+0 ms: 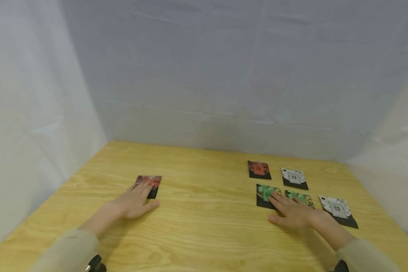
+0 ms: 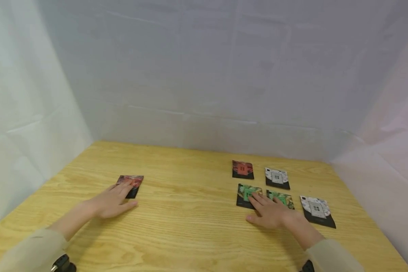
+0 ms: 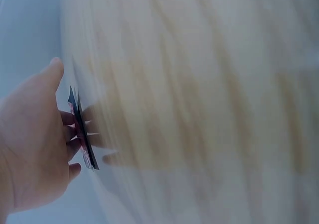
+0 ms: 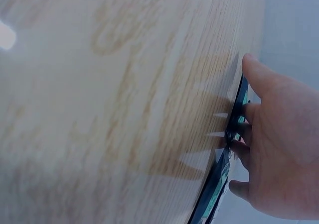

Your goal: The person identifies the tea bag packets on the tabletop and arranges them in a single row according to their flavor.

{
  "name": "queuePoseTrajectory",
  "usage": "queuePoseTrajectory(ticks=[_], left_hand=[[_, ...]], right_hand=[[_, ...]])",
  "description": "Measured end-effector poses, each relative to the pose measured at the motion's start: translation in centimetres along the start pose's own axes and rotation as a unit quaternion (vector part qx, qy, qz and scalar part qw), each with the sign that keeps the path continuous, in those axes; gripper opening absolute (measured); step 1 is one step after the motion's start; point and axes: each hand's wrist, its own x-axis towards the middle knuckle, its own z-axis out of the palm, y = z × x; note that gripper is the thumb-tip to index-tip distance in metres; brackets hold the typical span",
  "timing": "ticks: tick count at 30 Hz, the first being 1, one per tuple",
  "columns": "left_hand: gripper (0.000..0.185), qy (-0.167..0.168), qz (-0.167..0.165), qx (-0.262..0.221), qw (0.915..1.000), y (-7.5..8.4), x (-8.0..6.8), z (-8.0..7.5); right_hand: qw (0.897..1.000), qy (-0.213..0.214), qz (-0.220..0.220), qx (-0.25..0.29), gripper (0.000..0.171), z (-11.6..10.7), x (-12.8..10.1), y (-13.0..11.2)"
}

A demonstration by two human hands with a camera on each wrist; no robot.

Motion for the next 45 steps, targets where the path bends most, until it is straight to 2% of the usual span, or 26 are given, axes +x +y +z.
queuePoseTrajectory(ticks=[8, 30, 34, 39, 45], left_hand=[[0.079, 0.012, 0.007, 0.018, 0.9997, -1.0, -0.2, -0.4], [0.082, 0.01, -0.012, 0.007, 0.9999, -4.1, -3.6, -0.4], [0.082, 0.006, -0.006, 0.002, 1.0, -4.1, -3.8, -0.4], [0.084, 0.001, -0.008, 0.003, 1.0, -4.1, -3.8, -0.4], [0.087, -0.001, -0.01, 0.003, 0.9999, -4.2, -4.0, -0.3]], right_hand=[[1.0, 0.008, 0.016, 0.006, 0.079, 0.0, -0.6, 0.3], [1.0, 0.008, -0.002, -0.008, 0.077, -0.3, 0.0, -0.1], [0.999, 0.03, -0.003, -0.019, 0.076, -0.7, 0.3, 0.0], [0.996, 0.083, -0.022, -0.021, 0.076, -1.5, 0.9, 0.3], [0.995, 0.095, -0.036, 0.026, 0.075, -2.8, 2.3, 0.3]])
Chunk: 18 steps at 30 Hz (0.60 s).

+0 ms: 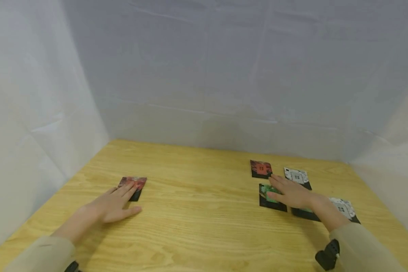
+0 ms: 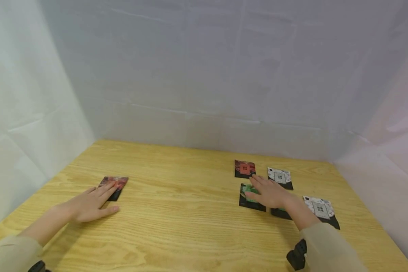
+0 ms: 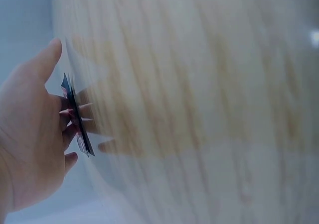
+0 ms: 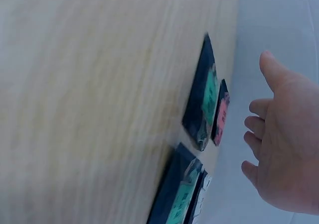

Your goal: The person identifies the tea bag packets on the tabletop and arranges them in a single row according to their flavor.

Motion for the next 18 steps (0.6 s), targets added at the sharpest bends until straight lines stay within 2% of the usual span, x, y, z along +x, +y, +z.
queuePoseTrajectory(ticks=[9, 18], left_hand=[[0.088, -0.003, 0.0, -0.004, 1.0, -0.2, -0.2, -0.1], [0.089, -0.005, 0.002, -0.009, 0.9999, -0.2, -0.5, 0.0]], right_hand=[[0.997, -0.018, 0.032, 0.072, 0.076, -1.2, 3.5, 0.3], [0.996, -0.018, 0.057, 0.072, 0.078, -1.2, 6.0, 0.6]])
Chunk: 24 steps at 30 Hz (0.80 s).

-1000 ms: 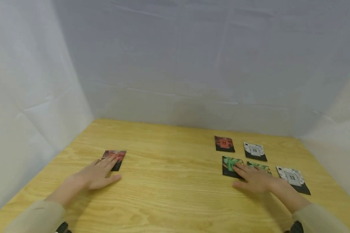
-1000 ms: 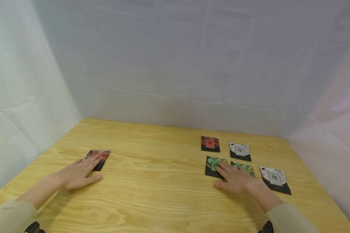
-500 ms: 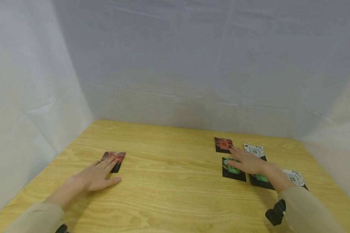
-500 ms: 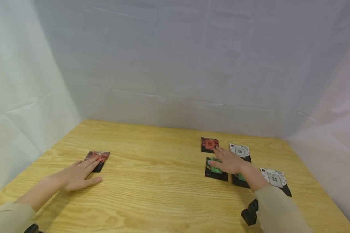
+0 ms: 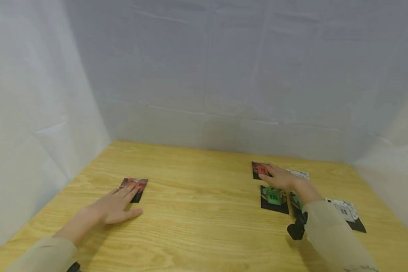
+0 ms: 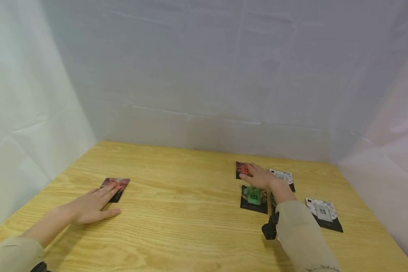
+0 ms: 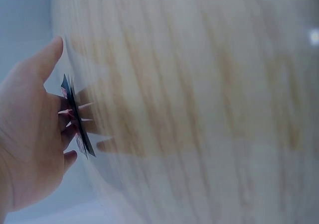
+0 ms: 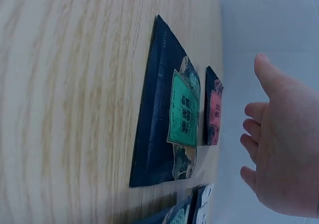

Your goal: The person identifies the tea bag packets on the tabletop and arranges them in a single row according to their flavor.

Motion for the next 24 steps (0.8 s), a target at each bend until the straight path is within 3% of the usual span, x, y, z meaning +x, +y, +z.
queuePoseTrajectory(ticks=[7, 13, 18, 24], left_hand=[[0.089, -0.002, 0.001, 0.0, 1.0, 0.0, 0.0, 0.0], [0.088, 0.001, -0.001, 0.003, 1.0, 0.0, -0.2, 0.0], [0.089, 0.003, -0.002, 0.003, 1.0, -0.2, -0.3, 0.1], [0.089, 0.001, 0.002, 0.004, 1.0, -0.1, -0.3, -0.1]], right_hand=[[0.999, -0.019, 0.02, -0.037, 0.085, 0.6, 1.0, 0.1], [0.997, -0.059, 0.028, -0.034, 0.095, 0.9, 1.6, 0.5], [0.995, -0.086, 0.048, 0.007, 0.084, 1.3, 2.0, 0.3], [0.994, -0.085, 0.056, 0.023, 0.074, 1.6, 1.5, 0.1]])
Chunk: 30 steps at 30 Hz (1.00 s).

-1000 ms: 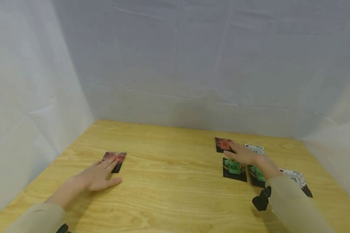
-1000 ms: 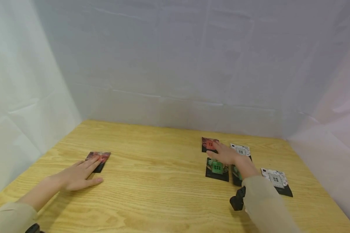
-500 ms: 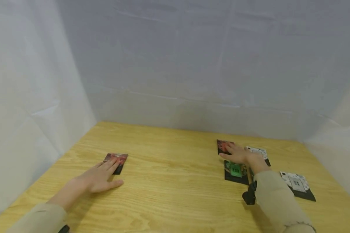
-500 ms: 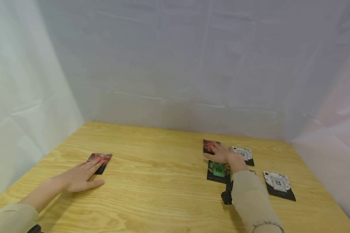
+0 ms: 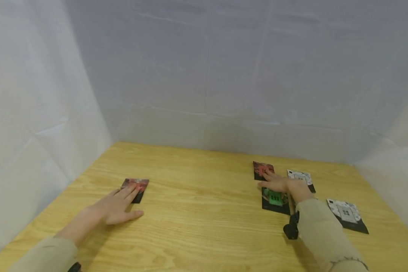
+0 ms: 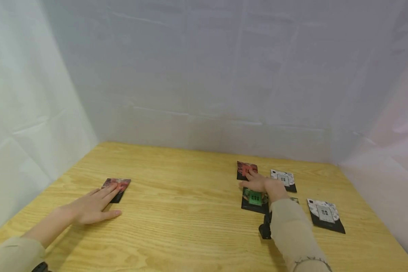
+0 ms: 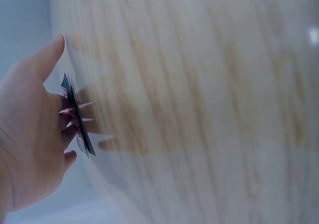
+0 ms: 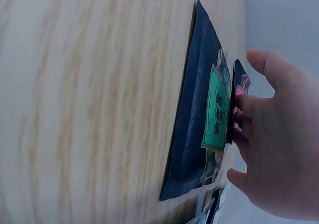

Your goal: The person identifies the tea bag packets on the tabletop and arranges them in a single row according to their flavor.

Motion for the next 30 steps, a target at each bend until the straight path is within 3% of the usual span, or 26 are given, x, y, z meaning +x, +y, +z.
queuePoseTrajectory(ticks=[7, 17, 30], left_hand=[[0.087, 0.008, 0.008, 0.021, 0.9997, 0.2, 0.7, -0.2], [0.087, 0.005, 0.005, 0.005, 1.0, 0.0, 0.7, -0.1], [0.089, -0.007, 0.004, -0.017, 0.9998, 0.2, 0.6, -0.4]], right_hand=[[1.0, 0.005, -0.005, -0.022, 0.066, -0.1, -0.6, -0.3], [0.999, -0.025, -0.026, 0.038, 0.06, 0.3, -1.1, -2.0], [0.998, -0.039, -0.058, -0.003, 0.061, 1.4, -0.8, -4.3]])
